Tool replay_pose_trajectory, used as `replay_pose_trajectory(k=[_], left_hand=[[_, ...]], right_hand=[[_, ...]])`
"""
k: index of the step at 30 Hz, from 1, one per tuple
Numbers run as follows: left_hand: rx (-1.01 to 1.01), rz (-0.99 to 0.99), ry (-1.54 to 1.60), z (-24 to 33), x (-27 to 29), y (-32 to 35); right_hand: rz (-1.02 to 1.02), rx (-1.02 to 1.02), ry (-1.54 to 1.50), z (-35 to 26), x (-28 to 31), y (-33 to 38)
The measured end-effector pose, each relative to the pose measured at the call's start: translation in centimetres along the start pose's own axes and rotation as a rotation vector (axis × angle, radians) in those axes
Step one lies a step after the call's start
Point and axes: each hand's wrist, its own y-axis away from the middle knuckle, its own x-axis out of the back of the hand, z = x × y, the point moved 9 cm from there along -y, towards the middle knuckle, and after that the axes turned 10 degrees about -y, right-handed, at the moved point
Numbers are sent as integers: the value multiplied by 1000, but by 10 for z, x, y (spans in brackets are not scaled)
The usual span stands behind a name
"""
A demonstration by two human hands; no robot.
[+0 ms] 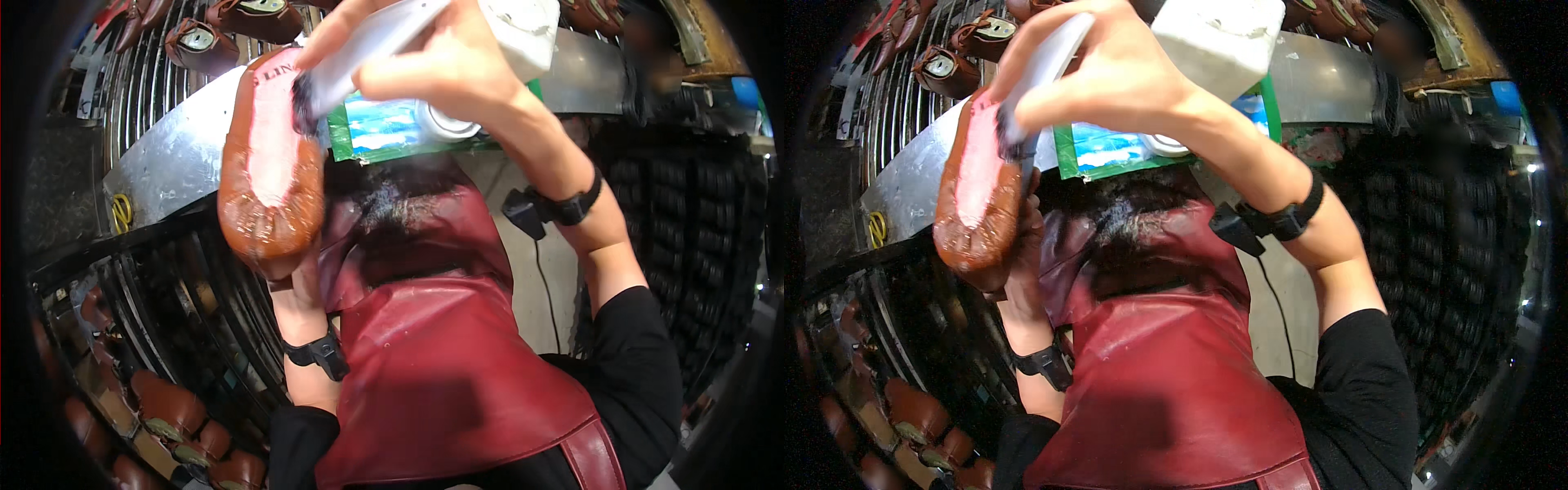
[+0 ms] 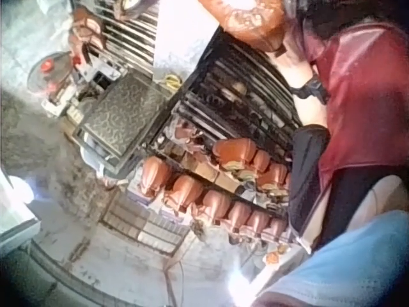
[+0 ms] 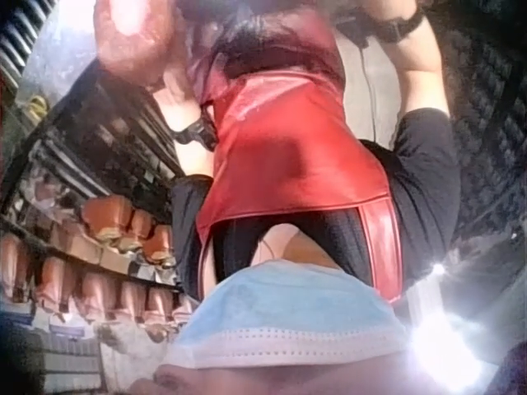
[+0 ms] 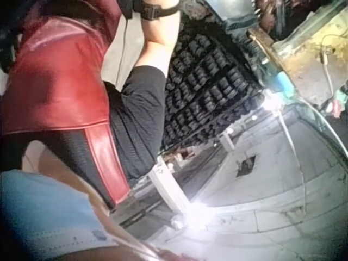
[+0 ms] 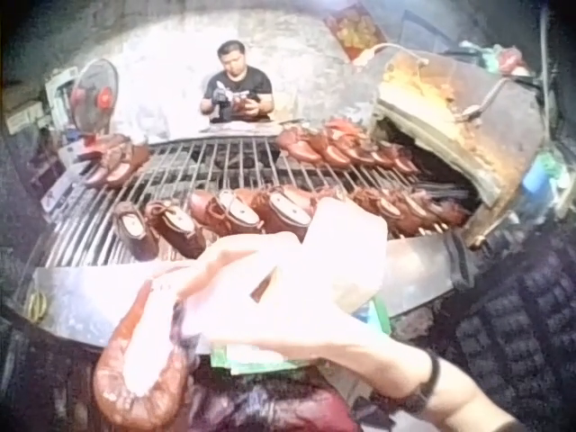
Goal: Applying glue to the edges of shoe uppers and selecting matching outsoles in a shoe manufacturing facility.
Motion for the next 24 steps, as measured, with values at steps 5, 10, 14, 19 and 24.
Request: replay_pose_trajectory(k=[5,10,14,19,24], left_hand=[[-35,90,27,15,14,5],[-284,215,-19,85,72,-52],[-543,401,-479,190,127,-158],[-212,749,-1584,257,171,-310],[-85,661,-1725,210,168,-373]], right_hand=[[601,-276,-217,83,4,53],[921,-549,-802,113,-43,113],[1081,-488,-641,99,1,113],[1105,-470,-454,78,19,108],[1128,-512,-394,92,9,100]])
